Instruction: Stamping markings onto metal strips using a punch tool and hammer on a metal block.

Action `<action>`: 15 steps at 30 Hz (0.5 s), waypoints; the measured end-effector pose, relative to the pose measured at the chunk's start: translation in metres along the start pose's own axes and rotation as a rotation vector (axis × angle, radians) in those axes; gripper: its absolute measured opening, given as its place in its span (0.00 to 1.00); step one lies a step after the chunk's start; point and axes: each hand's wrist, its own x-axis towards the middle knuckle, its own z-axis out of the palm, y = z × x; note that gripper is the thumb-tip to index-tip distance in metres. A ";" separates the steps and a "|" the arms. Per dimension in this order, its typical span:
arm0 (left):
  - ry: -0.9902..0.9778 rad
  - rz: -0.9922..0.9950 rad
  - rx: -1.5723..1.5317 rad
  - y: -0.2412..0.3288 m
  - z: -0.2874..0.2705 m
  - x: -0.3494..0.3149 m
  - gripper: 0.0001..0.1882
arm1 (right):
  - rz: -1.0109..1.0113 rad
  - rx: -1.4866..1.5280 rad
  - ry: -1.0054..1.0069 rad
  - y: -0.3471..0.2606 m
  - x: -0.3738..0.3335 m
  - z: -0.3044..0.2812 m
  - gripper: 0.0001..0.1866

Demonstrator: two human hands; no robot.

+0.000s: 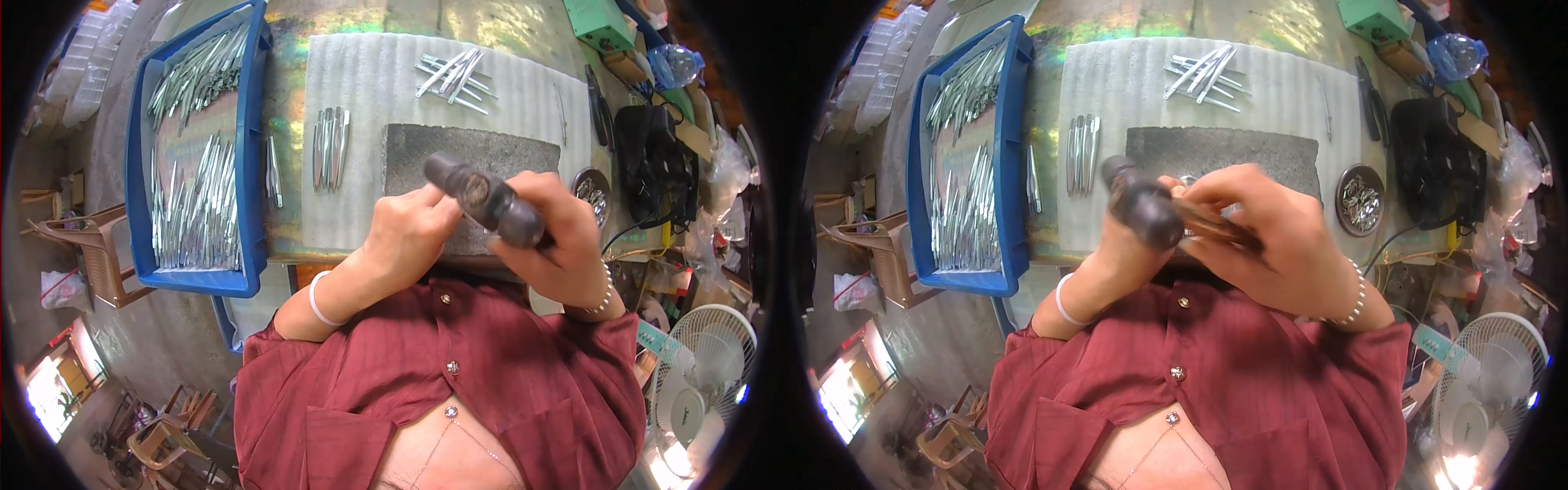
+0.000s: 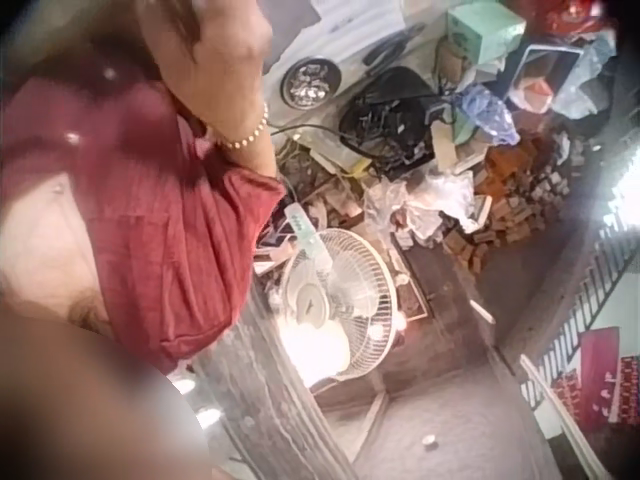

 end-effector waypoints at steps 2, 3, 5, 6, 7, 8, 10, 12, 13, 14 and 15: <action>-0.024 -0.008 0.011 0.001 -0.003 0.003 0.08 | 0.142 0.071 0.045 -0.013 -0.015 -0.010 0.14; -0.061 -0.019 0.024 0.001 -0.004 0.004 0.09 | 0.290 0.151 0.099 -0.018 -0.023 -0.017 0.16; -0.044 -0.014 0.019 -0.001 -0.003 0.003 0.10 | 0.259 0.049 0.000 -0.023 -0.034 -0.036 0.18; -0.043 -0.021 0.011 -0.001 -0.004 0.002 0.09 | 0.230 -0.046 -0.089 -0.023 -0.036 -0.041 0.20; -0.048 -0.021 -0.007 -0.001 -0.004 0.003 0.09 | 0.233 -0.051 -0.090 -0.026 -0.036 -0.042 0.20; -0.045 -0.022 -0.011 -0.002 -0.003 0.003 0.09 | 0.146 -0.123 -0.109 -0.028 -0.036 -0.043 0.21; -0.041 -0.018 -0.016 -0.004 -0.001 0.002 0.09 | 0.012 -0.213 -0.112 -0.029 -0.040 -0.044 0.23; -0.035 -0.019 -0.027 -0.004 -0.001 0.003 0.08 | -0.004 -0.271 -0.113 -0.035 -0.042 -0.045 0.23; -0.033 -0.015 -0.040 -0.004 -0.001 0.004 0.08 | -0.018 -0.330 -0.108 -0.038 -0.041 -0.046 0.23; -0.033 -0.013 -0.043 -0.004 -0.001 0.004 0.08 | -0.016 -0.332 -0.107 -0.039 -0.040 -0.046 0.23; -0.038 -0.016 -0.036 -0.003 -0.001 0.004 0.08 | -0.025 -0.352 -0.127 -0.040 -0.037 -0.045 0.23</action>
